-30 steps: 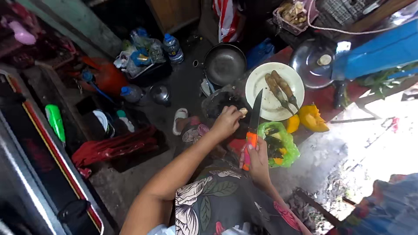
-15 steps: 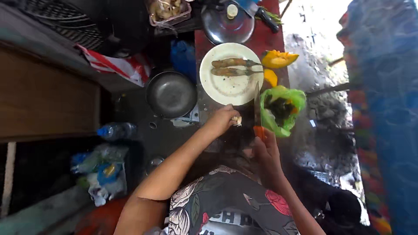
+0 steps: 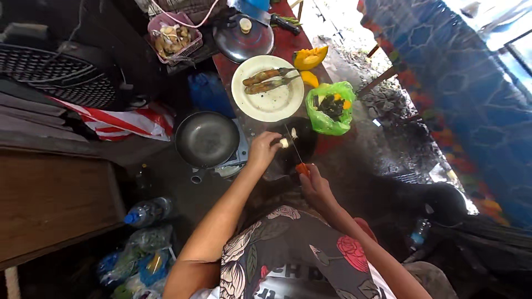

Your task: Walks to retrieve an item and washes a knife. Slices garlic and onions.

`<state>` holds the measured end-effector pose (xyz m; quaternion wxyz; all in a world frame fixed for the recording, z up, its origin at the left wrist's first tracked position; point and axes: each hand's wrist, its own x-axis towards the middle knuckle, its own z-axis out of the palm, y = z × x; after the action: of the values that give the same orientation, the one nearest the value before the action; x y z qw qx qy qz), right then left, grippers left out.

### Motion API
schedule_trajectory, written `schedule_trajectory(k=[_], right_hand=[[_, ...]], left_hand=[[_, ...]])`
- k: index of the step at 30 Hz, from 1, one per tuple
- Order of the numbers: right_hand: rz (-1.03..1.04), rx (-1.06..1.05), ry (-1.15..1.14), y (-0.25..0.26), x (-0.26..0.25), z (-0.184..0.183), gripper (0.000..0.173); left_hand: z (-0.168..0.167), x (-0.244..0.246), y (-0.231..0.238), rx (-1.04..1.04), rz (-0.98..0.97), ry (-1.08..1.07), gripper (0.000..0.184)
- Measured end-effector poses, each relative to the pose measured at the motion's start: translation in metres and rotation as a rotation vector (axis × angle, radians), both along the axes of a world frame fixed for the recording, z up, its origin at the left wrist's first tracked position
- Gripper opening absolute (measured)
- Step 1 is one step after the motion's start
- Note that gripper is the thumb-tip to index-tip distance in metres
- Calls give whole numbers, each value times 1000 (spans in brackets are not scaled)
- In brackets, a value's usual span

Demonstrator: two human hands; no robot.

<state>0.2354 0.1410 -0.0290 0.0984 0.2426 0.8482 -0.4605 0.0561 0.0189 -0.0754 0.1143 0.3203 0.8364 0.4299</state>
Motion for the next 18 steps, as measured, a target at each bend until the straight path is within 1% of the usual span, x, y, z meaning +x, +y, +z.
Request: schedule_trajectory(k=[2, 5, 6, 10, 12, 16, 17, 18], right_hand=[[28, 51, -17, -4, -4, 1, 44], [97, 154, -219, -5, -12, 7, 47], [113, 175, -246, -6, -13, 7, 48], [140, 198, -251, -3, -18, 5, 47], [128, 134, -239, 3, -24, 4, 47], [-11, -208, -134, 28, -25, -12, 44], [-18, -211, -98, 34, -23, -16, 43], [0, -144, -70, 38, -21, -18, 43]], left_hand=[[3, 4, 1, -37, 20, 15, 18], [-1, 7, 6, -71, 38, 11, 18], [-1, 7, 8, -82, 33, 1, 19], [2, 10, 13, -143, 45, -13, 23], [5, 11, 16, -177, 58, -21, 24], [8, 15, 23, -241, 72, -6, 23], [9, 14, 23, -250, 66, 13, 22], [10, 13, 23, -254, 52, 39, 22]])
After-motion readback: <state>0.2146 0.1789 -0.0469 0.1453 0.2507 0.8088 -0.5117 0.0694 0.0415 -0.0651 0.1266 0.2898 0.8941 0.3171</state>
